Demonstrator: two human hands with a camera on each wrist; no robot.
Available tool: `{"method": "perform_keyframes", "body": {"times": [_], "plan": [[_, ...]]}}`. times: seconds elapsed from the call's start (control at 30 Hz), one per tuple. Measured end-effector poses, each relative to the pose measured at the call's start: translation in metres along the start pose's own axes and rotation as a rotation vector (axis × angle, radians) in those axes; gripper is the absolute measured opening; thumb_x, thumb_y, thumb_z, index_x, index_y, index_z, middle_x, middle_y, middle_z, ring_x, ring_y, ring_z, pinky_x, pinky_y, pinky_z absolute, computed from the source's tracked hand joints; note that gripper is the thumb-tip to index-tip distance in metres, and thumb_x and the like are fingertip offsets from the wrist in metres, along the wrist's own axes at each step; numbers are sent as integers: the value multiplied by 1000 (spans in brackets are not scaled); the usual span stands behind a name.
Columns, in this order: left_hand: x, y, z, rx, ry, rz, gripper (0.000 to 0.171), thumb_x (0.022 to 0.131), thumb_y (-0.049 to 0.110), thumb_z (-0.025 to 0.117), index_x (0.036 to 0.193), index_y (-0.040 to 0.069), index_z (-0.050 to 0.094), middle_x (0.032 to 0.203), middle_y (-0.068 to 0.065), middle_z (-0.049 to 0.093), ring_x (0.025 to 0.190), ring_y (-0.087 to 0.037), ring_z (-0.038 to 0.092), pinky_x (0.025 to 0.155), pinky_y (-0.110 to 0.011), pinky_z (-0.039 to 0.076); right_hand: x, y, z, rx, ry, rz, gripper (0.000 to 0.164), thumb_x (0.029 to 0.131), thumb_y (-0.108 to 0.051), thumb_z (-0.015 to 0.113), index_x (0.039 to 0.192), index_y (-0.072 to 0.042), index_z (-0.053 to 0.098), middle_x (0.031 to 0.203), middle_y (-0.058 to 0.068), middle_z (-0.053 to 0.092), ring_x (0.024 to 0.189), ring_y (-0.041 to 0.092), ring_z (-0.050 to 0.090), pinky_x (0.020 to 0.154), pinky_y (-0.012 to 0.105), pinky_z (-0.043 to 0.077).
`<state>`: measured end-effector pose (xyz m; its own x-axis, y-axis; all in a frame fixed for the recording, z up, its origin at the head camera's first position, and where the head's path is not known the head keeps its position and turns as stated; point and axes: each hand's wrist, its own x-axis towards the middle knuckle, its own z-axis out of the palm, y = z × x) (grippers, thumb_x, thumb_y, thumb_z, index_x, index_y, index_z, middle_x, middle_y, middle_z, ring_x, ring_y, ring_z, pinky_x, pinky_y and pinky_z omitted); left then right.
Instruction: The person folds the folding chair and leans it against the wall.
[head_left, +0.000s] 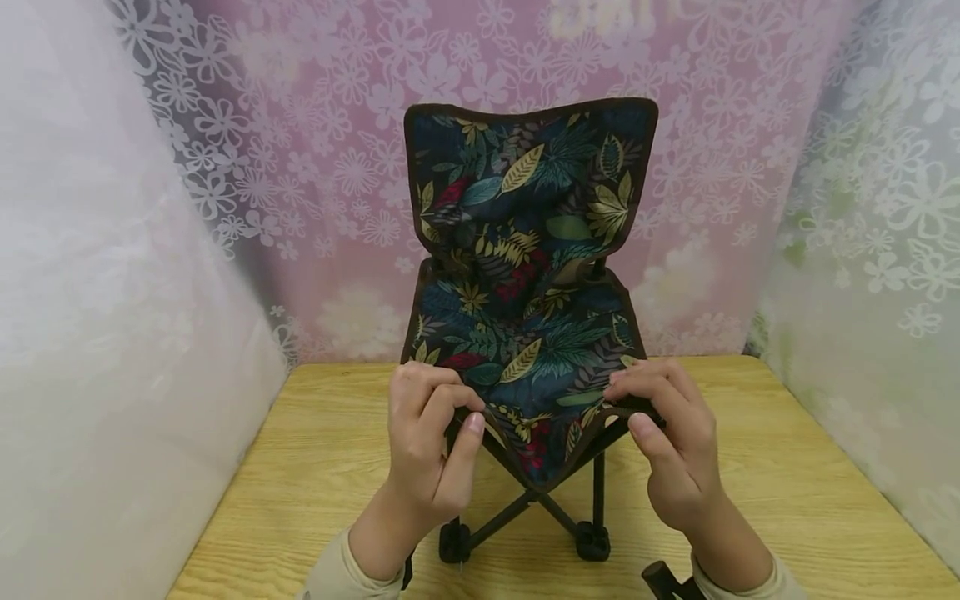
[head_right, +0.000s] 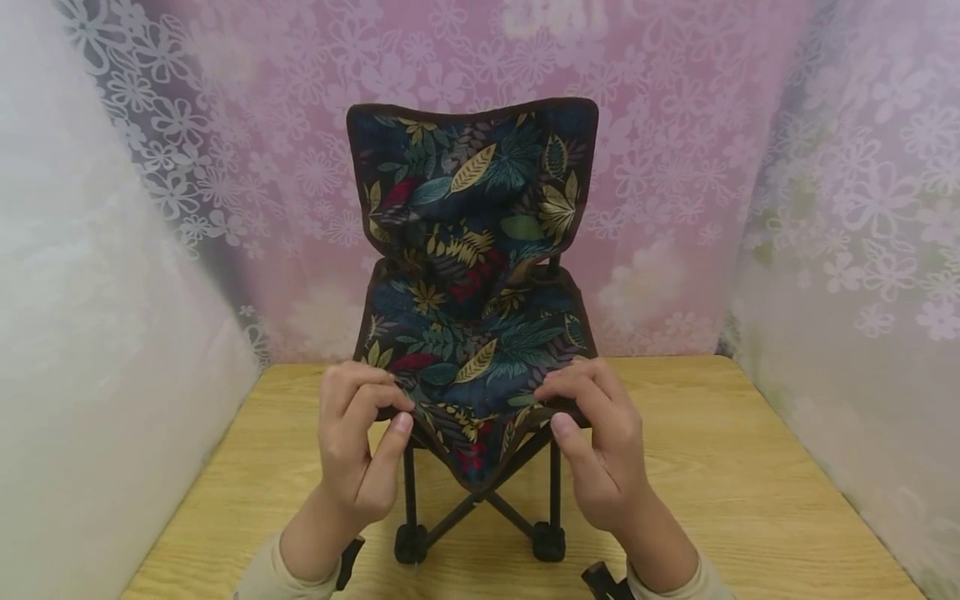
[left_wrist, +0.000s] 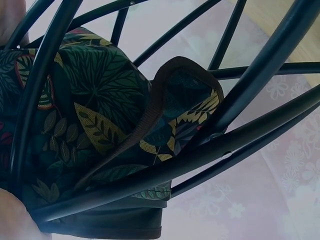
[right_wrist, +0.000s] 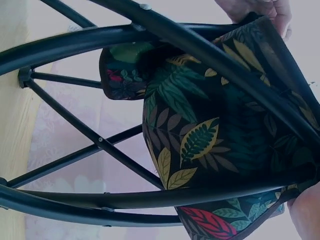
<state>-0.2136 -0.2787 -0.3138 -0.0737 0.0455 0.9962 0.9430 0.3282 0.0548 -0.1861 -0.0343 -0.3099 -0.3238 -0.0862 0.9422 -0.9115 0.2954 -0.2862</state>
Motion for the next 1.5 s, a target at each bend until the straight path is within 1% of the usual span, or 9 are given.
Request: {"method": "perform_keyframes", "body": {"times": [0.13,0.23,0.33,0.57,0.7,0.97,1.13,1.37,1.5], "plan": [[-1,-1,-1,3,-6,5,13,92,7,52,89,2,63,88,-9,56,81,-25,43,81,-38,30,-3,2,-4,27,-9,25,19,90,9,35,93,16,53,109,12,64,115,17,65,110,29,45],[-3,-2,-1,17,-14,9,14,94,9,51,88,3,62,89,-10,56,82,-25,44,81,-38,30,-4,4,-6,37,-19,28,18,85,13,35,92,16,51,110,12,64,115,17,64,109,29,45],[-4,-3,-2,32,-20,16,17,96,11,49,87,3,61,90,-10,56,82,-25,45,82,-39,31,-4,5,-7,47,-26,16,17,84,14,37,91,16,51,112,12,64,116,18,63,109,29,45],[-6,-3,-1,52,-26,24,18,98,12,47,88,1,58,91,-12,55,84,-26,46,83,-40,32,-4,6,-7,114,-22,-13,9,88,12,45,92,18,51,116,12,65,118,20,62,111,29,45],[-5,-2,0,51,-20,21,19,99,12,47,87,2,56,90,-12,54,84,-27,46,82,-40,32,-4,5,-6,98,-14,-26,9,91,10,47,91,18,51,115,12,65,119,19,62,112,29,44],[-3,-2,2,44,-2,18,15,95,9,49,84,3,56,90,-14,56,85,-29,52,83,-41,37,-2,4,-1,46,20,-29,11,91,8,46,90,17,51,111,15,64,116,19,62,109,28,45],[0,-2,4,40,7,25,15,95,9,49,83,3,56,89,-14,56,85,-29,52,83,-42,37,0,3,2,52,28,-24,12,92,7,47,90,17,51,110,16,63,116,20,61,109,29,45],[4,-3,5,27,12,1,13,94,8,49,84,3,57,89,-13,56,85,-29,51,82,-42,36,3,2,8,54,44,-19,11,90,8,47,90,18,52,109,18,62,116,20,61,108,28,45],[6,-3,6,22,19,7,12,93,7,50,83,3,56,89,-13,55,85,-28,51,81,-41,36,4,1,11,69,57,-7,11,90,8,47,91,19,52,111,17,62,116,21,60,108,29,45]]}}
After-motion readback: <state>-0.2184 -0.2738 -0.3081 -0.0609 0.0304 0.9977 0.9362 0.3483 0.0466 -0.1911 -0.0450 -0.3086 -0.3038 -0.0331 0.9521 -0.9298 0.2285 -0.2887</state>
